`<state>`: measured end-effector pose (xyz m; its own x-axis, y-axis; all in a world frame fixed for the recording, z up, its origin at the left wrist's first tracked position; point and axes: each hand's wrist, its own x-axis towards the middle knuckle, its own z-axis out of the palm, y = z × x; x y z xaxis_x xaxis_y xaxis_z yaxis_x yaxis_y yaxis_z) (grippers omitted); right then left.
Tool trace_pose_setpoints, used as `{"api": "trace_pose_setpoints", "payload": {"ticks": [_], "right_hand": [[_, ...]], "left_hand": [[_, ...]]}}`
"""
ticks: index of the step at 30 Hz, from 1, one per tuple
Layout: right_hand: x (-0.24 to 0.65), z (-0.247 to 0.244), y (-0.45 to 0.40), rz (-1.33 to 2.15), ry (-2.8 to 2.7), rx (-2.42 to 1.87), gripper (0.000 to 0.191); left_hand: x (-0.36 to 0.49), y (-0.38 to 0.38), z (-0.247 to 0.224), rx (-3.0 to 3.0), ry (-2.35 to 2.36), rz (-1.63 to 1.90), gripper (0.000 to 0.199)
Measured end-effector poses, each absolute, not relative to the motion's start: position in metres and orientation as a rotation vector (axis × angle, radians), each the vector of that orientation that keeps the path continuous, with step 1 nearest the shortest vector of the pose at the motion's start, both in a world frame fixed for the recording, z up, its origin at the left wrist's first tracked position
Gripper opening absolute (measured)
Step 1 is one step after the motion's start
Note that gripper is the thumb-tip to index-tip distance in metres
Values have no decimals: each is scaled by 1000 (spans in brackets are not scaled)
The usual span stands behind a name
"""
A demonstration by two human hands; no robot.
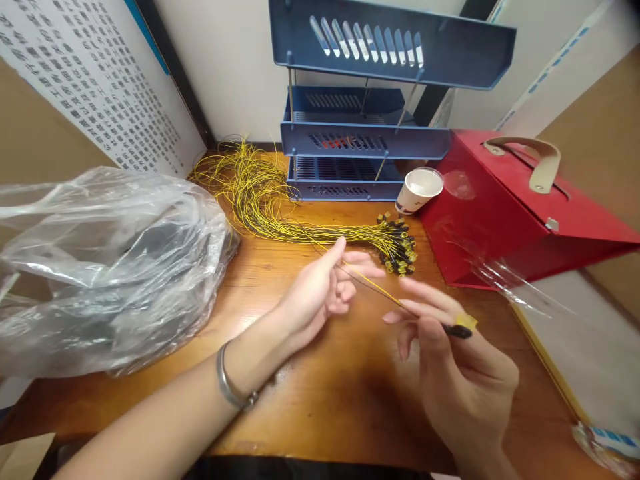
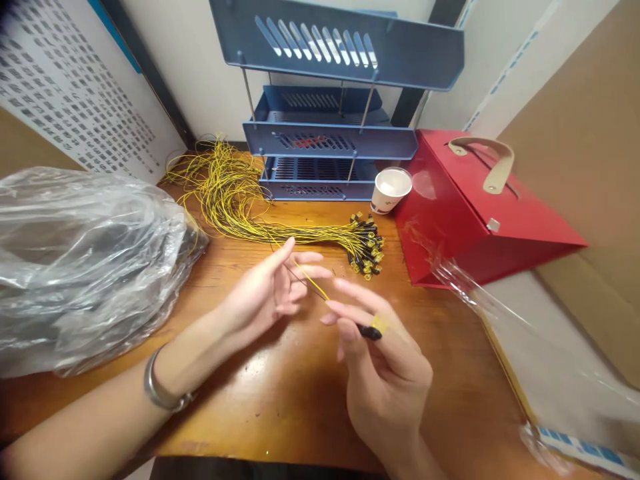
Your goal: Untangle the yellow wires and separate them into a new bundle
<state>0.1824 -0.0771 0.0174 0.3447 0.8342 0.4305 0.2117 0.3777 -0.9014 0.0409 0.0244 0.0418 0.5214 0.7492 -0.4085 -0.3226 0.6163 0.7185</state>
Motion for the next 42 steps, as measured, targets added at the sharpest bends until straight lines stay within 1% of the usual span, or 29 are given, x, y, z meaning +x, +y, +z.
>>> {"api": "trace_pose_setpoints", "payload": {"ticks": [1, 2, 3, 7, 12, 16, 19, 21, 26, 29, 32, 35, 38, 42], "right_hand": [[182, 17, -81, 592, -1171, -1106, 22], [181, 18, -84, 637, -1148, -1075, 22], [182, 19, -86, 672, -1108, -1050, 21], [193, 26, -95, 690, -887, -956, 19], [214, 27, -101, 604, -834, -890, 23], [212, 23, -94, 636, -805, -1017, 23], [203, 23, -84, 658, -1024, -1219, 21], [196, 25, -77, 725, -1222, -1268, 22], [178, 31, -63, 1006, -1363, -1145, 25], [167, 33, -62, 1208, -1354, -1037, 23], [159, 34, -63, 1302, -1324, -1006, 24], [155, 33, -63, 1313, -1314, -1012, 24], [156, 29, -66, 1263, -1278, -1068, 28], [169, 26, -73, 957, -1119, -1155, 30]], "left_hand": [[41, 33, 44, 563, 781, 732, 31], [40, 43, 47, 524, 794, 764, 26], [37, 53, 49, 499, 810, 793, 25], [23, 89, 51, 479, 861, 933, 30], [10, 107, 44, 481, 939, 1056, 34], [19, 85, 41, 530, 974, 1027, 39], [31, 54, 38, 723, 985, 970, 43], [37, 31, 35, 935, 948, 914, 44], [41, -10, 38, 1209, 870, 777, 48], [38, -19, 48, 1401, 982, 738, 49], [34, -22, 55, 1509, 1074, 721, 48], [33, -19, 52, 1376, 1084, 815, 43], [30, -6, 44, 1018, 1068, 954, 39], [16, 28, 44, 609, 1009, 1049, 39]]}}
